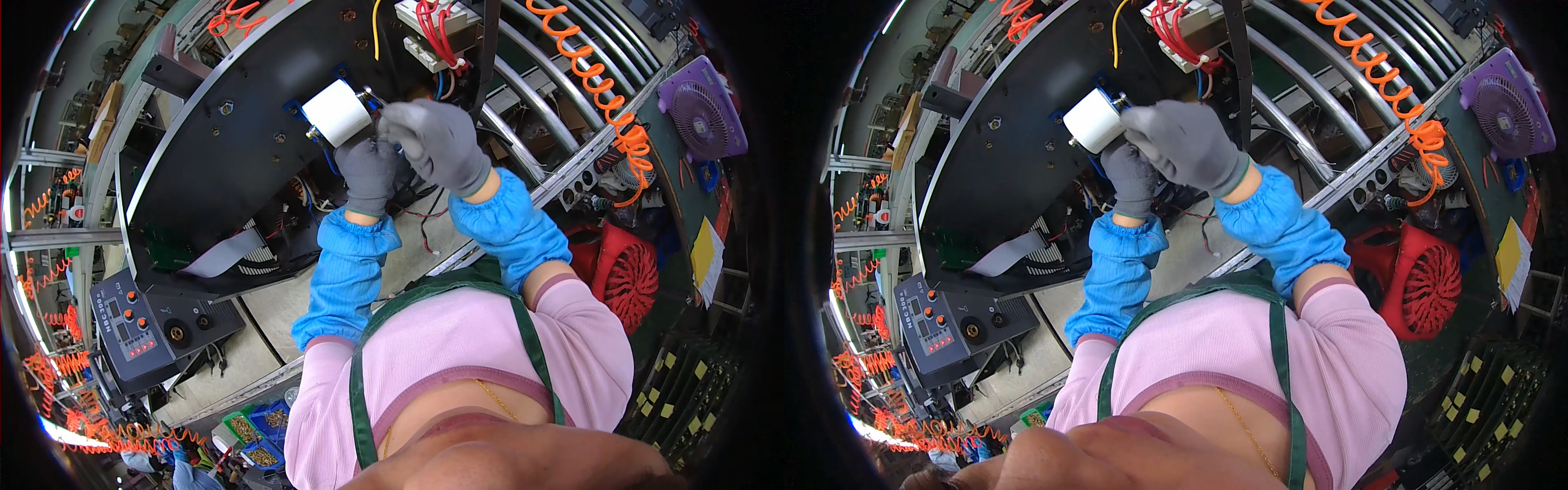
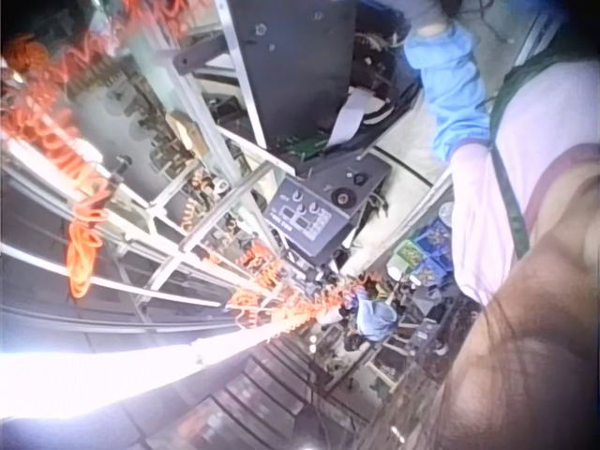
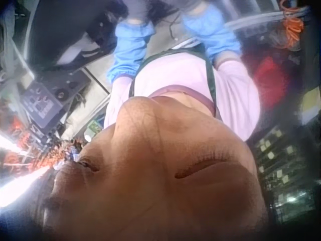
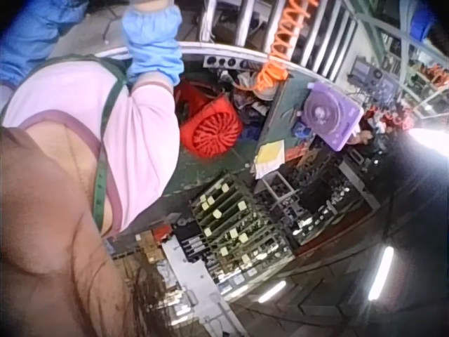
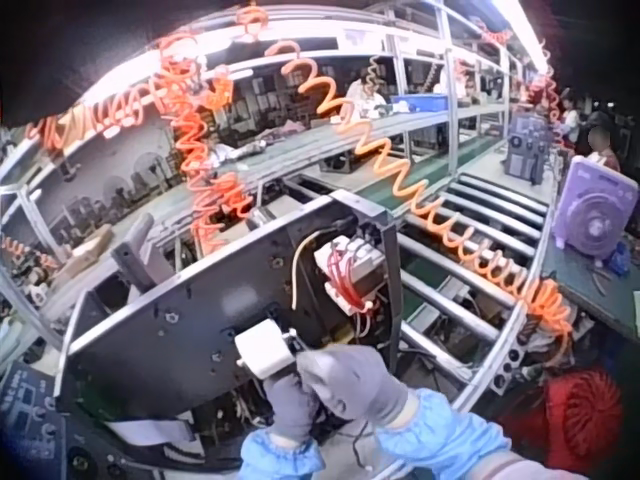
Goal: Assembling the internal components and wiring of an electronic welding machine.
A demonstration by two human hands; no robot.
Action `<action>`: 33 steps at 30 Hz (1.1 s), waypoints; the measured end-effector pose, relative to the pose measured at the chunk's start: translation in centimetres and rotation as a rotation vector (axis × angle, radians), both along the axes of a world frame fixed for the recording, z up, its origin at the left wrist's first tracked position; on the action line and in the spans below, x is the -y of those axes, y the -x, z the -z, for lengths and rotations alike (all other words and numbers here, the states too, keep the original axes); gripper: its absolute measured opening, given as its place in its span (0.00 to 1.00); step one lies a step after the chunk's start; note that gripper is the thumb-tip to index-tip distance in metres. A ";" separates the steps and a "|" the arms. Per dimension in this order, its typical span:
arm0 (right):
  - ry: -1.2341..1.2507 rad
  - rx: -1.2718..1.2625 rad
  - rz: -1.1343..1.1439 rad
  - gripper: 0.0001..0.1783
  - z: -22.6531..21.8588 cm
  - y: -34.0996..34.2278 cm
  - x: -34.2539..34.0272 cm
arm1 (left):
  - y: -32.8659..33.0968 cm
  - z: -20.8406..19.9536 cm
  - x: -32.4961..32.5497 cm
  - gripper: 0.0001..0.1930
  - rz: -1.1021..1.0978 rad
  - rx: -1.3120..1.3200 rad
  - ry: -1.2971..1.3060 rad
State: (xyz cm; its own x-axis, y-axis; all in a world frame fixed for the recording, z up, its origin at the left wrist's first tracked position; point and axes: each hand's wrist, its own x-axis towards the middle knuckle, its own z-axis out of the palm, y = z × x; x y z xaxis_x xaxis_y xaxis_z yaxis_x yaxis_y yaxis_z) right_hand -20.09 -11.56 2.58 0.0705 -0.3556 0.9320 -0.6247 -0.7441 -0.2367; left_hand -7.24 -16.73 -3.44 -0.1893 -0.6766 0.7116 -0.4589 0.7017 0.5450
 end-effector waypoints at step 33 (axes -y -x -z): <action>-0.270 0.036 -0.221 0.13 3.6 -0.2 -1.8 | 0.3 -0.8 -0.5 0.10 0.009 -0.074 -0.050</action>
State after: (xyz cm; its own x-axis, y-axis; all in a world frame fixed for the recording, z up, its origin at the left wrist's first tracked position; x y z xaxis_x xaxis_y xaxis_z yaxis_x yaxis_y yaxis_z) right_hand -19.90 -9.76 -1.05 0.1421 -0.5697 0.8095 -0.4429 -0.7679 -0.4627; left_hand -7.56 -16.22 -2.68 -0.1436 -0.7103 0.6891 -0.4096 0.6765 0.6120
